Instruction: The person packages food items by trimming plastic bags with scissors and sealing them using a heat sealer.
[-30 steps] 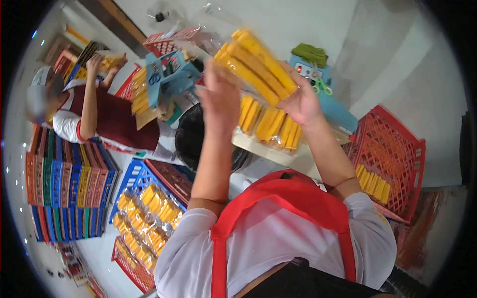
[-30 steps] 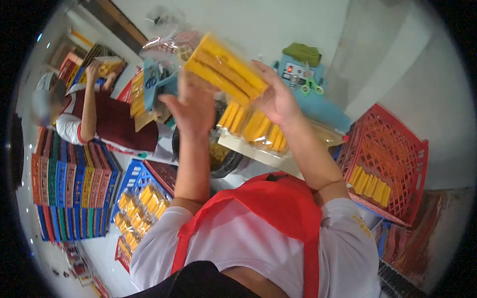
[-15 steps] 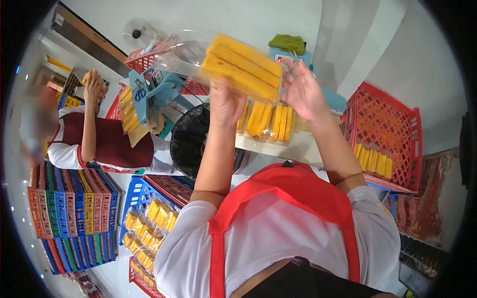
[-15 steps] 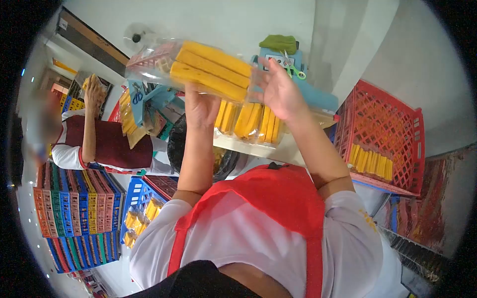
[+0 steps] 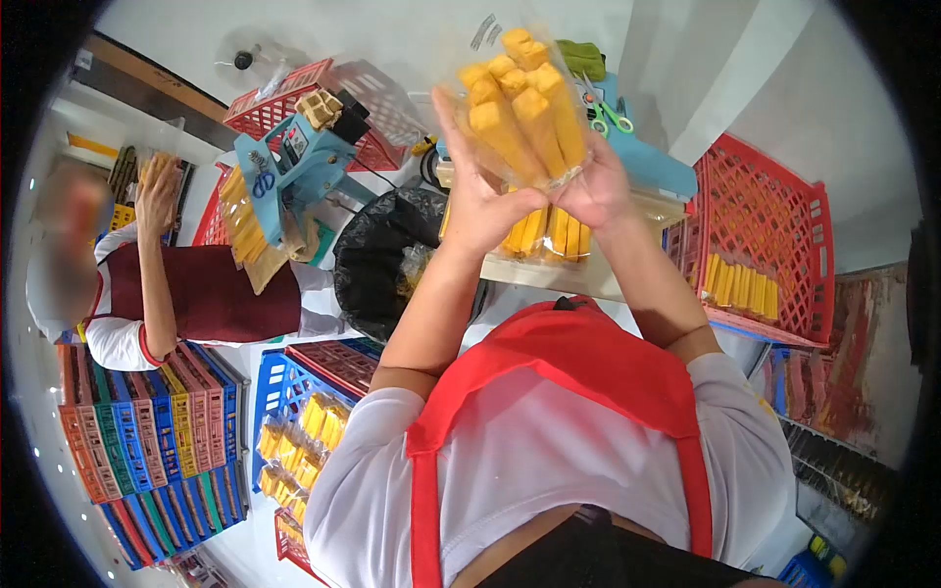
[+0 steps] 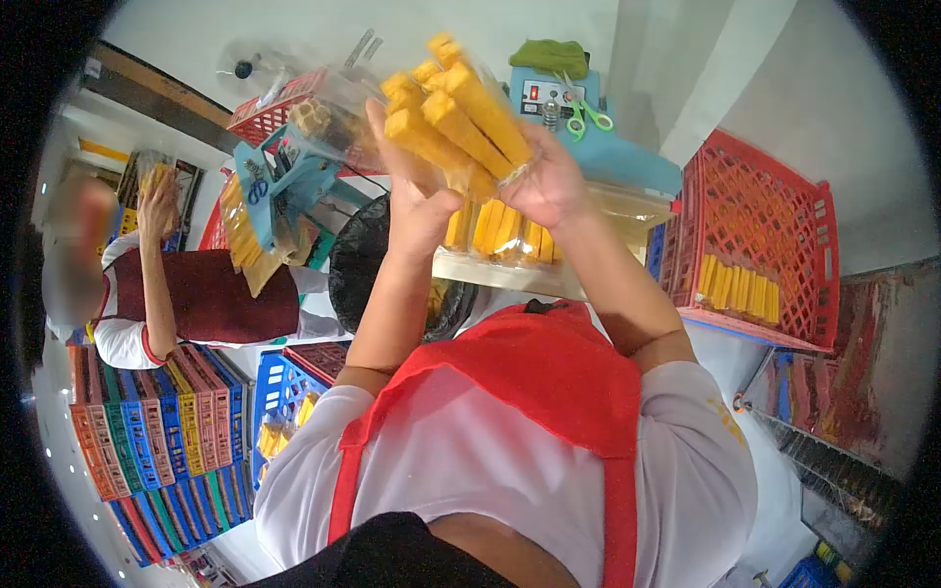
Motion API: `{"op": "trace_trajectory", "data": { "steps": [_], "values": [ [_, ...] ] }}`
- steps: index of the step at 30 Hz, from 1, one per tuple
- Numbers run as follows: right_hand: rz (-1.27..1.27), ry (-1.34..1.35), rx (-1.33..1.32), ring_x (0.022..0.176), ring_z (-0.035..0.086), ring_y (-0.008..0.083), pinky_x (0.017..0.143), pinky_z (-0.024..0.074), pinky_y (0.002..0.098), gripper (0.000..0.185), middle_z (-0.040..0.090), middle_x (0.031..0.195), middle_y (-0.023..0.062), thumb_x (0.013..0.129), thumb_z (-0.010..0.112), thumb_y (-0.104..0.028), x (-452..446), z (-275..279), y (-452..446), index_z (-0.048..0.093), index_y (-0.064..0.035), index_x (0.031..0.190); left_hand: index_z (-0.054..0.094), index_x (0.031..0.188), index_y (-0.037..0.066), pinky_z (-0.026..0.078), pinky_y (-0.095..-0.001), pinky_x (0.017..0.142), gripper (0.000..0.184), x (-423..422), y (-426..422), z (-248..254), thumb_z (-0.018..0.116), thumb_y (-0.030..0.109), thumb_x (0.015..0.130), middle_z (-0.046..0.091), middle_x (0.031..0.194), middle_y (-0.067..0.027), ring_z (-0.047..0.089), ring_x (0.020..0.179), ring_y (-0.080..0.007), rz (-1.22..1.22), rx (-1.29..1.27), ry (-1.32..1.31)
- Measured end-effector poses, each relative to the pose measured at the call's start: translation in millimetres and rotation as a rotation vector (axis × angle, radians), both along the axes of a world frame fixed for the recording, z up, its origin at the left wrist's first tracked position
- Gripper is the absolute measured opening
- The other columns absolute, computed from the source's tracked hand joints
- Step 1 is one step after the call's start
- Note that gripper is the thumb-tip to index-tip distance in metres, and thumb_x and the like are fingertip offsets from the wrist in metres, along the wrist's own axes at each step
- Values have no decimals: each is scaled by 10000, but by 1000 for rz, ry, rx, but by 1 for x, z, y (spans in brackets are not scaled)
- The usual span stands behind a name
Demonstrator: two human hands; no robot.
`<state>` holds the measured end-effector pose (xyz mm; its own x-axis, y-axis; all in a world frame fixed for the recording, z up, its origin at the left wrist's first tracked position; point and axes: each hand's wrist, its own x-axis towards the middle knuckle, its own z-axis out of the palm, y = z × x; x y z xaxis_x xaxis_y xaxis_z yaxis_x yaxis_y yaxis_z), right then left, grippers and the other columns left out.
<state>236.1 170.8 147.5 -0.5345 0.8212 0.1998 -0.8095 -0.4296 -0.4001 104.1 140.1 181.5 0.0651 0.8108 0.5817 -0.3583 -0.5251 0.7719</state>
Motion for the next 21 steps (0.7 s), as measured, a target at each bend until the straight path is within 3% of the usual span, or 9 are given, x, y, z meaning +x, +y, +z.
{"op": "trace_trajectory", "data": {
  "steps": [2, 4, 9, 11, 14, 16, 19, 20, 21],
  "values": [
    [-54, -49, 37, 1108, 436, 262, 897, 377, 417, 521, 430, 1225, 106, 834, 409, -377, -2, -1, -2, 354, -50, 1236, -173, 1309, 105, 306, -361, 948, 1093, 1, -3, 5, 679, 39, 627, 286, 1279, -149, 341, 1167, -254, 2, 6, 8],
    [-18, -89, 36, 1119, 422, 259, 895, 366, 461, 560, 419, 1232, 109, 833, 405, -415, -3, 0, -3, 329, -51, 1252, -175, 1310, 134, 354, -374, 916, 1120, 0, -2, 9, 688, -3, 608, 314, 1253, -148, 366, 1150, -251, 163, -59, 143],
    [207, -15, -56, 1080, 457, 265, 803, 421, 509, 591, 427, 1219, 118, 837, 347, -488, 5, -14, 3, 323, -72, 1256, -162, 1314, 193, 397, -389, 879, 1127, -12, -6, 20, 685, -30, 604, 350, 1218, -157, 421, 1098, -256, 12, -122, -33],
    [332, -10, -43, 1065, 471, 266, 763, 444, 516, 599, 429, 1217, 118, 838, 324, -510, 7, -21, 7, 323, -81, 1257, -161, 1315, 184, 396, -388, 880, 1143, -21, -3, 21, 700, -19, 591, 340, 1231, -166, 414, 1109, -262, -68, -54, 121],
    [394, 39, 15, 1047, 486, 273, 728, 475, 489, 586, 429, 1216, 113, 844, 308, -508, 7, -24, 6, 321, -92, 1257, -125, 1320, 99, 359, -376, 912, 1136, -25, 3, 5, 725, 16, 570, 324, 1250, -178, 399, 1122, -258, 49, -49, 228],
    [126, -231, 26, 1056, 479, 277, 769, 468, 467, 552, 427, 1218, 116, 864, 295, -464, 4, -13, 7, 317, -76, 1256, -10, 1328, 21, 316, -353, 943, 1064, -21, 2, -2, 735, 65, 569, 336, 1266, -173, 369, 1154, -251, 172, 144, 225],
    [-22, -229, 107, 1082, 456, 287, 843, 428, 453, 521, 424, 1221, 124, 882, 299, -417, 2, -4, 4, 306, -58, 1259, 73, 1332, 22, 286, -366, 960, 991, -13, -12, -5, 724, 95, 588, 299, 1306, -179, 302, 1206, -253, 96, -1, 233],
    [235, 176, 102, 1108, 432, 278, 913, 371, 428, 520, 420, 1226, 127, 887, 301, -406, 3, -10, 7, 313, -40, 1256, 23, 1336, 89, 362, -371, 926, 1011, -13, -13, -8, 693, -35, 590, 233, 1329, -112, 351, 1167, -241, 77, 15, 310],
    [236, 175, 91, 1108, 432, 278, 913, 371, 428, 520, 420, 1226, 127, 887, 301, -406, 4, -14, 8, 313, -40, 1256, 23, 1336, 89, 362, -371, 926, 1011, -14, -17, -8, 693, -35, 590, 233, 1329, -112, 351, 1167, -241, 77, 4, 308]
  ]
}}
